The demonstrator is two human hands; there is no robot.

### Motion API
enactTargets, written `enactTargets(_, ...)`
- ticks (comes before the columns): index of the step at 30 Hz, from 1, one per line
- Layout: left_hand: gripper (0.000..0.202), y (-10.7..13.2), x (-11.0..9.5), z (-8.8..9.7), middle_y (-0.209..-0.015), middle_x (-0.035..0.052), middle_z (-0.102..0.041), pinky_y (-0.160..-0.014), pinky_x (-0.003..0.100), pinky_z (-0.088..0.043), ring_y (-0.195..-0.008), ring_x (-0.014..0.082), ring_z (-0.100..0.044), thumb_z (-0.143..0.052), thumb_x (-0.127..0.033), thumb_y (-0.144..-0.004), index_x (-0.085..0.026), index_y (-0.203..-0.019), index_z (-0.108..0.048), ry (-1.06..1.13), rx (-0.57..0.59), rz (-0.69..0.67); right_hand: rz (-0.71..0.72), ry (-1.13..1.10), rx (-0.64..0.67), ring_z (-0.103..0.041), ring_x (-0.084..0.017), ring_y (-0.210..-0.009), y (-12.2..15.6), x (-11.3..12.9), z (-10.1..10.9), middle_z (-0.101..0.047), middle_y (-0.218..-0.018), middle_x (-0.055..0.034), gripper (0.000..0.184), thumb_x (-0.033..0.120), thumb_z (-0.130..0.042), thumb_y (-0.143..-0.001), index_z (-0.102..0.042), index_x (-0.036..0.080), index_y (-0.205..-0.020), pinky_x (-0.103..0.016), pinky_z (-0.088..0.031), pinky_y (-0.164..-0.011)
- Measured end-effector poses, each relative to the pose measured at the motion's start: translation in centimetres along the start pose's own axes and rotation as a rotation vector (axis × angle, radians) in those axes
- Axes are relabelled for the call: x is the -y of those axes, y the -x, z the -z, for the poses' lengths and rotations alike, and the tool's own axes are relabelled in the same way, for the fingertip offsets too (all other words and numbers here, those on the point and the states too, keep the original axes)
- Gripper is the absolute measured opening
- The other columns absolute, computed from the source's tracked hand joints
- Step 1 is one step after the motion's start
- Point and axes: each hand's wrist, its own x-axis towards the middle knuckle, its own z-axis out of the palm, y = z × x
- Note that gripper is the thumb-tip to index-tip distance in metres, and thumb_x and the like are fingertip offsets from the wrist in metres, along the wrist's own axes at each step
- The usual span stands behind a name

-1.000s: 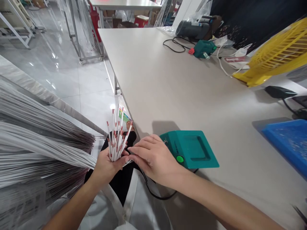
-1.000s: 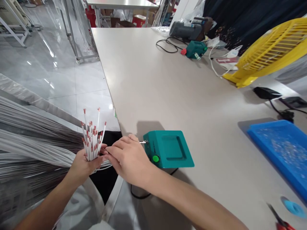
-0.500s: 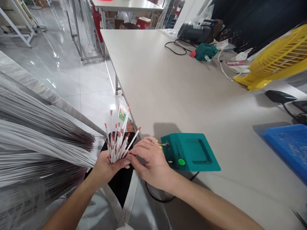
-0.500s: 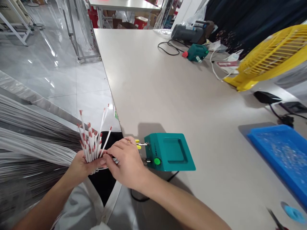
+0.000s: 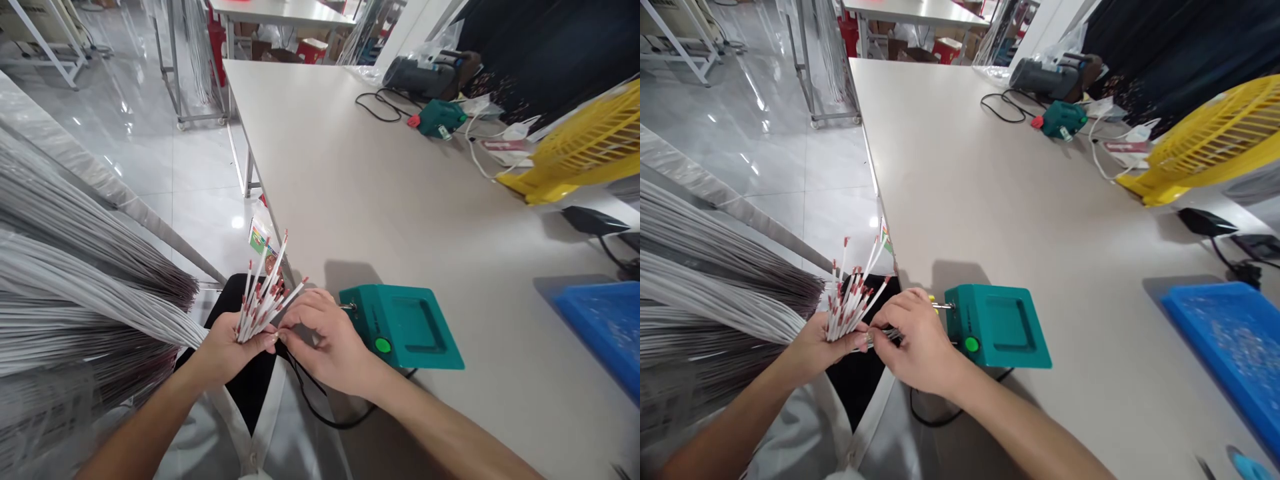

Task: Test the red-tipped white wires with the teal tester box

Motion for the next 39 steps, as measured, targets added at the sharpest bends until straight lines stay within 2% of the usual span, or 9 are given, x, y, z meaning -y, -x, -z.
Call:
enactTargets(5,0.029,0.0,-0.6,0.3,-0.050,-0.0004,-0.051,-0.051,0.024,-0.038,-0.049,0.0121,-0.045,-0.056,-0.029,-0.078,-0.016,-0.052,-0.059,-0.130,0.108,0.026,0.243,0.192,0.155,-0.055,-0.016,-0.084,-0.2,-0.2,1.1,-0.065,-0.081,-0.0013,0.013,0.011,-0.051,-0.078,-0.060,0.019,-0.077,-0.037,-0.038,-0.083)
enactTargets(10,0.033,-0.3,0.1,-0.2,-0.046,-0.0029,-0.042,-0.039,0.021,-0.024,-0.041,0.0075,-0.033,-0.056,-0.033,-0.078,-0.015,-0.051,-0.050,0.003,0.050,0.165,0.595,0.591,0.001,-0.052,-0.017,-0.091,1.0,-0.6,0.2,-0.065,-0.085,-0.0038,0.020,0.009,-0.045,-0.085,-0.063,0.017,-0.081,-0.038,-0.042,-0.089)
enactTargets(13,0.034,-0.3,0.7,-0.5,-0.048,-0.0030,-0.041,-0.037,0.020,-0.021,-0.041,0.0067,-0.031,-0.058,-0.040,-0.077,-0.015,-0.056,-0.050,0.104,-0.015,0.184,0.667,0.669,-0.085,-0.052,-0.018,-0.094,1.7,-0.9,-0.4,-0.065,-0.092,-0.0062,0.021,0.008,-0.045,-0.084,-0.064,0.015,-0.085,-0.038,-0.047,-0.085)
enactTargets(20,0.030,0.1,0.3,-0.7,-0.049,-0.0027,-0.043,-0.035,0.020,-0.021,-0.039,0.0057,-0.029,-0.064,-0.043,-0.073,-0.013,-0.068,-0.064,0.090,-0.194,0.127,0.610,0.624,-0.145,-0.055,-0.017,-0.091,2.1,-1.0,0.2,-0.067,-0.087,-0.0038,0.018,0.008,-0.052,-0.082,-0.066,0.017,-0.090,-0.035,-0.047,-0.087)
enactTargets(24,0.027,0.2,-0.2,-0.7,-0.047,-0.0027,-0.047,-0.038,0.020,-0.029,-0.040,0.0068,-0.035,-0.066,-0.040,-0.071,-0.013,-0.068,-0.068,0.040,-0.252,0.081,0.415,0.445,-0.171,-0.058,-0.018,-0.084,1.6,-0.9,0.9,-0.065,-0.081,-0.0040,0.016,0.011,-0.058,-0.079,-0.064,0.018,-0.092,-0.036,-0.050,-0.081)
enactTargets(28,0.020,0.1,-0.3,-0.9,-0.059,0.0014,-0.061,-0.053,0.024,-0.044,-0.054,0.0129,-0.052,-0.067,-0.034,-0.070,-0.014,-0.068,-0.069,-0.013,-0.247,0.039,0.185,0.203,-0.136,-0.057,-0.018,-0.081,0.7,-0.4,1.2,-0.064,-0.082,-0.0061,0.014,0.015,-0.054,-0.081,-0.063,0.018,-0.092,-0.037,-0.050,-0.077)
enactTargets(32,0.014,0.2,-0.2,-0.9,-0.063,0.0027,-0.063,-0.061,0.027,-0.046,-0.062,0.0168,-0.056,-0.067,-0.029,-0.068,-0.015,-0.066,-0.068,-0.023,-0.212,0.013,0.151,0.057,0.045,-0.055,-0.016,-0.081,-0.2,0.0,1.0,-0.064,-0.081,-0.0055,0.011,0.017,-0.055,-0.083,-0.064,0.016,-0.089,-0.035,-0.047,-0.077)
enactTargets(36,0.017,0.6,-0.3,-0.1,-0.057,0.0010,-0.057,-0.053,0.025,-0.041,-0.054,0.0137,-0.050,-0.065,-0.032,-0.071,-0.016,-0.067,-0.068,0.003,-0.095,0.011,0.122,-0.116,0.144,-0.056,-0.014,-0.078,-0.5,0.0,0.8,-0.064,-0.080,-0.0039,0.011,0.015,-0.054,-0.083,-0.065,0.018,-0.083,-0.029,-0.047,-0.072)
enactTargets(39,0.021,0.8,0.0,0.6,-0.055,-0.0007,-0.050,-0.044,0.022,-0.032,-0.047,0.0095,-0.040,-0.066,-0.036,-0.072,-0.015,-0.068,-0.066,0.103,-0.034,0.025,0.038,-0.309,0.092,-0.057,-0.012,-0.078,-0.4,0.2,0.2,-0.062,-0.079,-0.0038,0.009,0.017,-0.056,-0.082,-0.066,0.019,-0.081,-0.025,-0.048,-0.068)
